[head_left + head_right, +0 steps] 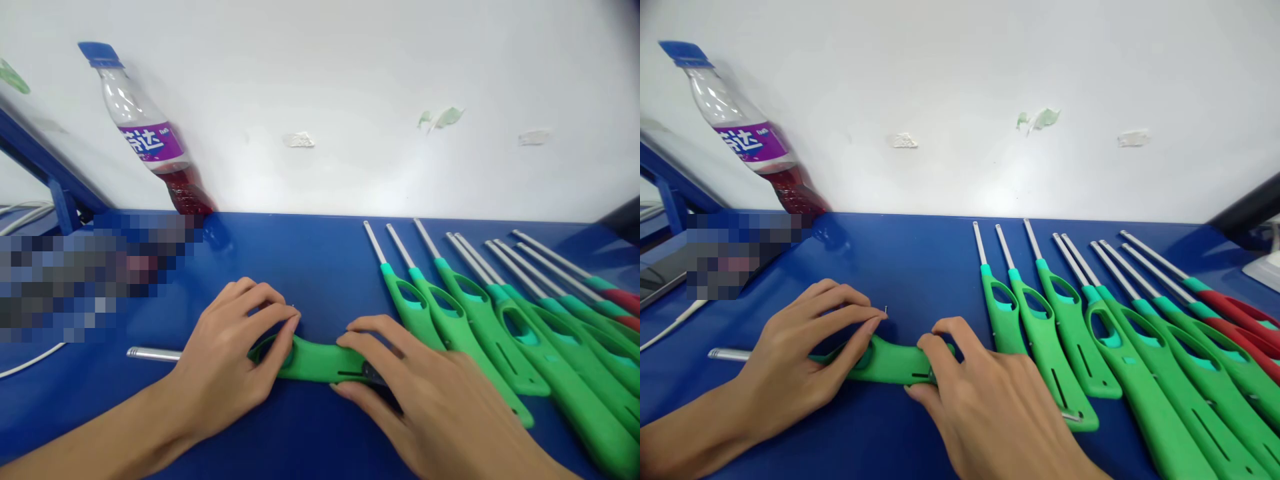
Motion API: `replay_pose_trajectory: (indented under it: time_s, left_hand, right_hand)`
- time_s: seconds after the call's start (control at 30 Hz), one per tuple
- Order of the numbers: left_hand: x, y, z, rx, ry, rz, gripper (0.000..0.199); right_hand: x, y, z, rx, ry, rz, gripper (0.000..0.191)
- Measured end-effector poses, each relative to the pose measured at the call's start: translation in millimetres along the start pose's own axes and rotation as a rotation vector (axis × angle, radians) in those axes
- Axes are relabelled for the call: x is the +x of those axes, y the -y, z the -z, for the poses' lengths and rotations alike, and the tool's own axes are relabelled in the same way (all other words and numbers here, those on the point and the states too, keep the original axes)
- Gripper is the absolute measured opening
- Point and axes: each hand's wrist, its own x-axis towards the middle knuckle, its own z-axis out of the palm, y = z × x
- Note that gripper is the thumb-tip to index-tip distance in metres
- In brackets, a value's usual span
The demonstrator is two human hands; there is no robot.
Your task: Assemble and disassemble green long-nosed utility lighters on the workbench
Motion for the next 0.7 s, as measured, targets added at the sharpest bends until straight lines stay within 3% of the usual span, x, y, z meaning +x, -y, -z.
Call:
replay_pose_trajectory:
  time_s: [0.23,0.4,0.57,0.7]
  left_hand:
    - [-7,-4,2.2,-0.103,0.078,0.027,0.016]
    - [-7,-2,-1.7,0.013,0.121,0.007,0.018]
    - [-5,4,-2.2,0.162,0.039,-0.094,0.021]
    - [-7,6,4.8,0.224,-0.046,-0.226,0.023]
  right_hand:
    - [4,-9,12,-0.080,-0.131,-0.029,0.019]
    - [9,-21,23,-0.121,-0.185,-0.075,0.022]
    - [11,-31,31,-0.070,-0.219,-0.127,0.015]
    - [12,-33,33,-0.001,-0.136,-0.055,0.028]
